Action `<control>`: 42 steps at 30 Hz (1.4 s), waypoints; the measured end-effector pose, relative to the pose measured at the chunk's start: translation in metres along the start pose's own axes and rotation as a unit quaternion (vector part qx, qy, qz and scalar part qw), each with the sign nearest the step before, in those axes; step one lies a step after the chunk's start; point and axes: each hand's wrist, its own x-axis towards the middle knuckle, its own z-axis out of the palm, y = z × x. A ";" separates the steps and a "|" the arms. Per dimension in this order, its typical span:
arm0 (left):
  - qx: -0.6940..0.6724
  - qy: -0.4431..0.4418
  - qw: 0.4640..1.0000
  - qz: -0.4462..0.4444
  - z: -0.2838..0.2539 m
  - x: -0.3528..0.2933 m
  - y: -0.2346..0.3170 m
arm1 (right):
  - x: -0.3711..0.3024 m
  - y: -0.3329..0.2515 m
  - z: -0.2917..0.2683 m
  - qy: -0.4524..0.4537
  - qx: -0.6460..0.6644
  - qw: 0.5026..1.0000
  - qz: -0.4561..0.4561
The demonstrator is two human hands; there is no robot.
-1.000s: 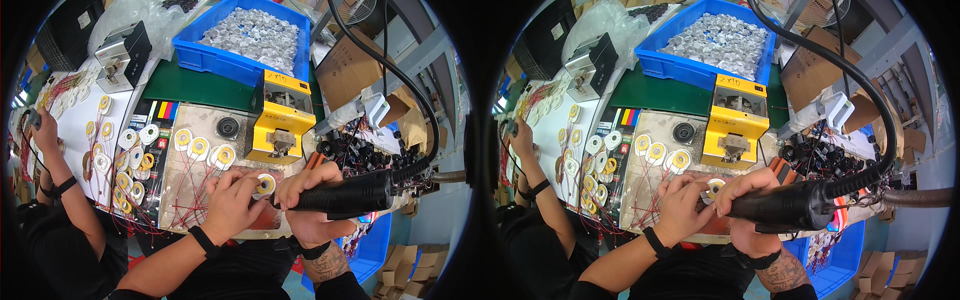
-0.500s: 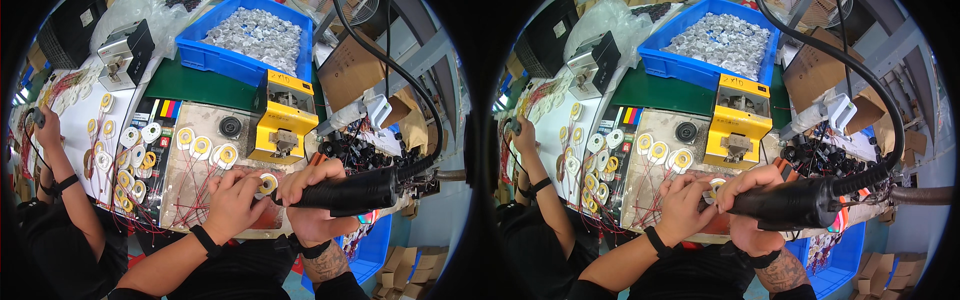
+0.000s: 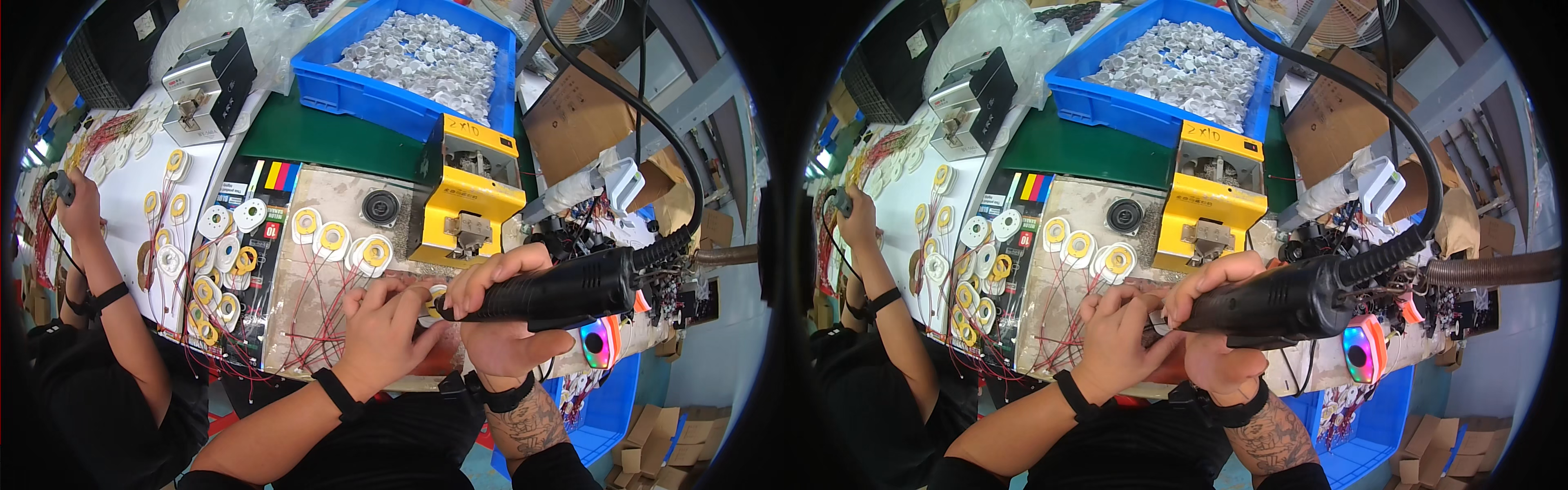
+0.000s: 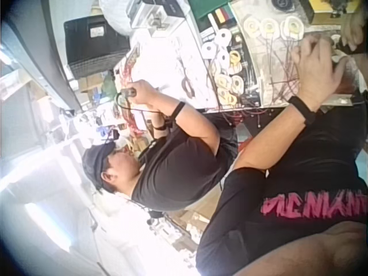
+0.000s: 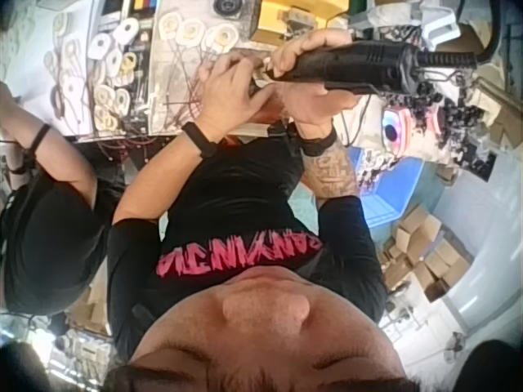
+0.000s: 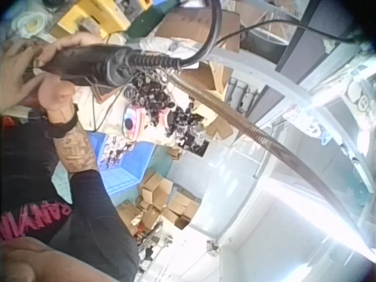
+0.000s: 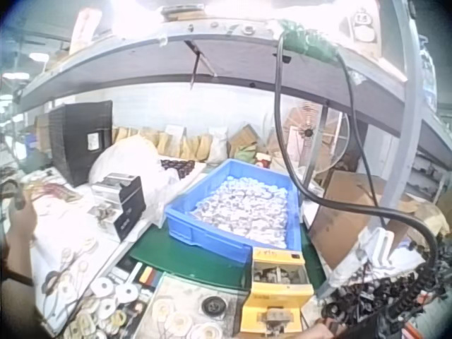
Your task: Manually assemble circular electronic components with attached wires at a factory workbench.
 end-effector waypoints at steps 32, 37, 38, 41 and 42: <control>-0.003 0.009 1.000 -0.012 -0.013 -0.001 0.004 | 0.001 -0.015 0.001 -0.025 -0.007 1.000 0.006; 0.021 0.089 0.994 -0.061 -0.044 0.019 -0.007 | 0.019 -0.044 -0.032 -0.003 0.027 0.990 -0.141; 0.020 0.089 0.994 -0.056 -0.046 0.024 -0.019 | 0.026 -0.041 -0.035 0.005 0.025 0.989 -0.144; 0.098 0.097 0.987 -0.085 -0.043 0.032 -0.048 | 0.041 -0.022 -0.038 0.066 -0.022 0.990 -0.124; 0.101 0.075 0.985 -0.116 -0.042 0.033 -0.049 | 0.045 -0.018 -0.038 0.066 -0.022 0.991 -0.117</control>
